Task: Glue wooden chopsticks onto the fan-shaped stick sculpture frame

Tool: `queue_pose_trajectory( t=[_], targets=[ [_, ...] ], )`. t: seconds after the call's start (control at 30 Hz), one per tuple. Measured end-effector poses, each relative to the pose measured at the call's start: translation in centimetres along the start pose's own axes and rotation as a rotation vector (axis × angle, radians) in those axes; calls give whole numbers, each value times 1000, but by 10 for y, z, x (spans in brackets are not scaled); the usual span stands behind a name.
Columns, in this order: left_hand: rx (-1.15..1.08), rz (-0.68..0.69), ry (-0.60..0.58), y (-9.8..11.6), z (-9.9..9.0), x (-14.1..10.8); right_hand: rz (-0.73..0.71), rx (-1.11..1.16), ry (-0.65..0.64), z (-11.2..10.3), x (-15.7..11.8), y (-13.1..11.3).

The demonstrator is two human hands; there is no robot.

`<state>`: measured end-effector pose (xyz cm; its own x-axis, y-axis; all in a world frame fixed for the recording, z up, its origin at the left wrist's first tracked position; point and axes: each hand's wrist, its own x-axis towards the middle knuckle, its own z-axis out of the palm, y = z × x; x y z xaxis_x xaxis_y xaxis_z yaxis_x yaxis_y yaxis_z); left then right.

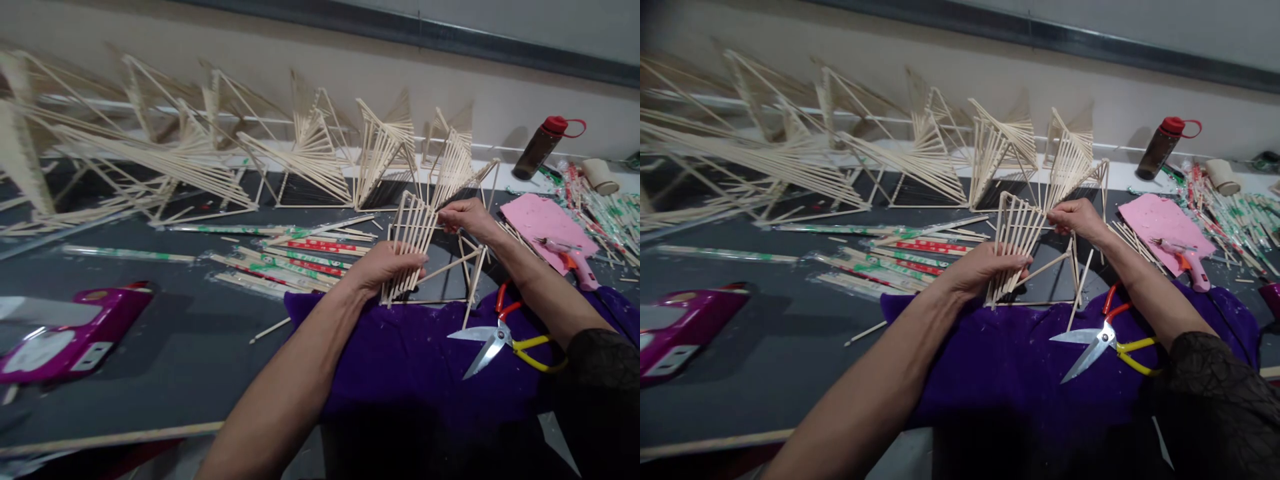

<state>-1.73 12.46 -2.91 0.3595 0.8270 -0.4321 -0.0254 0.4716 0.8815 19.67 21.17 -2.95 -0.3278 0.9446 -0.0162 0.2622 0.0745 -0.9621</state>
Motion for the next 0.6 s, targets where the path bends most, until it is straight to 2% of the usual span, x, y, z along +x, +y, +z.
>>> queue_pose_trajectory(
  t=[0.17,0.33,0.47,0.6],
  targets=[
    [100,38,-130,1,-16,-2,11,3,8,0,0,-1],
    [135,40,-141,-2,-19,2,3,42,17,0,-1,2],
    [77,35,-145,-3,-16,3,-16,73,100,-4,0,2],
    [4,35,-158,-3,-15,2,-62,-3,216,-13,0,-3]
  ],
)
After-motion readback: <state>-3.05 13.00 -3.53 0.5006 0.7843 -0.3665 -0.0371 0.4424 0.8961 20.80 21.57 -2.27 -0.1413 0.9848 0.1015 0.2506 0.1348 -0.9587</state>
